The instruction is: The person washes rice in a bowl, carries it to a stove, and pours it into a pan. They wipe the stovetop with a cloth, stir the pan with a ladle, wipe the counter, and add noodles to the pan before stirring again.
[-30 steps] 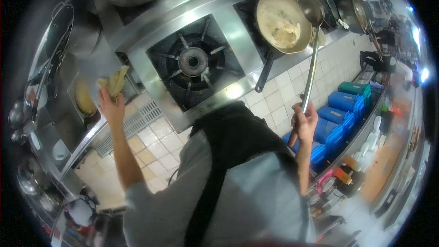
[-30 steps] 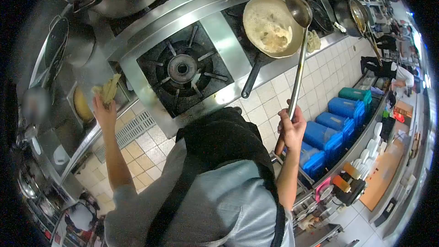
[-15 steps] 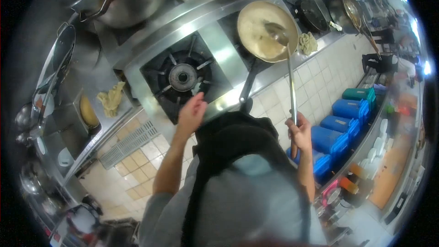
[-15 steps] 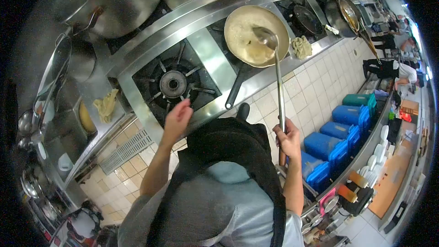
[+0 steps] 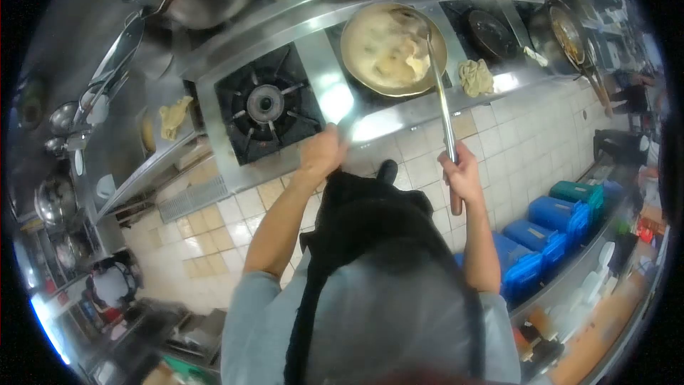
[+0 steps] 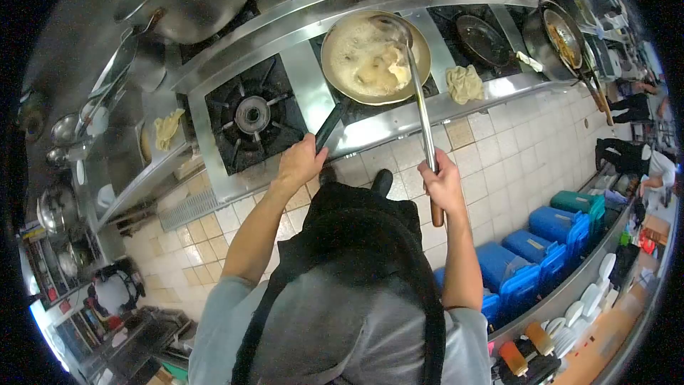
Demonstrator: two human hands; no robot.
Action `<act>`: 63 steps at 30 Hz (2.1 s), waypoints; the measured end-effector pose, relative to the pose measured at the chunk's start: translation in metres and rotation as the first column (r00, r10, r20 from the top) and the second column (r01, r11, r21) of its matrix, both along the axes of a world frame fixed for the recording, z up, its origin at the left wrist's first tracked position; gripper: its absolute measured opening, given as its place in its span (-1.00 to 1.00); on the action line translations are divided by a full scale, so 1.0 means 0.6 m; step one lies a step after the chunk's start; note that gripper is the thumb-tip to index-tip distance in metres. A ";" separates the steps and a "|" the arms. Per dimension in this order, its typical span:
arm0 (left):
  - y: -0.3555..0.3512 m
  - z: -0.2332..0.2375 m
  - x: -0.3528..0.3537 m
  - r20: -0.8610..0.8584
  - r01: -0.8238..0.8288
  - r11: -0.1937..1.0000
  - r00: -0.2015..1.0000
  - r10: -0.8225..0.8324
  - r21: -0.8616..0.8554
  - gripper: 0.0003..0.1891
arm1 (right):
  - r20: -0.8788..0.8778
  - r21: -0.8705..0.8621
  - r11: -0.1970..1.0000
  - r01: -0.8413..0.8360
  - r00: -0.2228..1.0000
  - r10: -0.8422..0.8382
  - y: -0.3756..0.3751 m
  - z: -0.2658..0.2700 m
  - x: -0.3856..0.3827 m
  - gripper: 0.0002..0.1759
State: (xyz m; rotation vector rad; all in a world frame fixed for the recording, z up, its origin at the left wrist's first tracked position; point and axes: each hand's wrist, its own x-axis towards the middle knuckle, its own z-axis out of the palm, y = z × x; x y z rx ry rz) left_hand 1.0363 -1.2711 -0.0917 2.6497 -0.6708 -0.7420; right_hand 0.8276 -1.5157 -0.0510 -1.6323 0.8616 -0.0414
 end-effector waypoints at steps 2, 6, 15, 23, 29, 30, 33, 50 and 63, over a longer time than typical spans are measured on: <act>0.005 0.004 -0.005 0.029 0.038 0.999 0.999 -0.038 -0.002 -0.56 | 0.036 -0.010 1.000 0.001 0.999 -0.001 -0.019 -0.007 0.006 -0.79; 0.018 0.011 -0.002 0.002 0.035 0.999 0.999 -0.035 -0.016 -0.55 | 0.000 0.054 0.999 -0.009 1.000 0.009 -0.028 -0.012 0.016 -0.76; 0.025 0.003 0.000 -0.047 -0.052 0.990 0.998 0.047 -0.132 -0.56 | -0.190 0.134 0.990 -0.052 0.979 0.077 0.003 0.031 0.018 -0.57; 0.033 -0.007 0.014 -0.125 -0.061 0.983 0.991 0.040 -0.172 -0.57 | -0.252 0.293 0.953 0.078 0.968 -0.002 0.070 0.069 0.055 -0.65; 0.055 0.009 0.007 -0.297 -0.186 0.930 0.951 0.089 -0.316 -0.55 | -0.242 0.359 0.932 0.053 0.970 0.039 0.091 0.093 0.060 -0.65; 0.059 0.010 0.005 -0.292 -0.191 0.928 0.952 0.095 -0.319 -0.55 | -0.243 0.410 0.909 0.078 0.970 0.026 0.092 0.099 0.061 -0.65; 0.070 -0.003 -0.007 -0.311 -0.246 0.883 0.943 0.121 -0.399 -0.54 | -0.234 0.507 0.856 0.096 0.972 0.029 0.092 0.107 0.057 -0.67; 0.273 -0.117 -0.234 -0.600 -0.870 0.365 0.493 0.630 -0.331 -0.50 | -0.037 0.517 0.851 -0.089 0.991 0.126 0.001 0.089 0.022 -0.67; 0.412 -0.245 -0.496 -0.453 -0.795 0.582 0.461 0.763 0.171 -0.56 | -0.177 0.239 0.929 -0.283 0.928 0.329 -0.031 0.105 -0.057 -0.71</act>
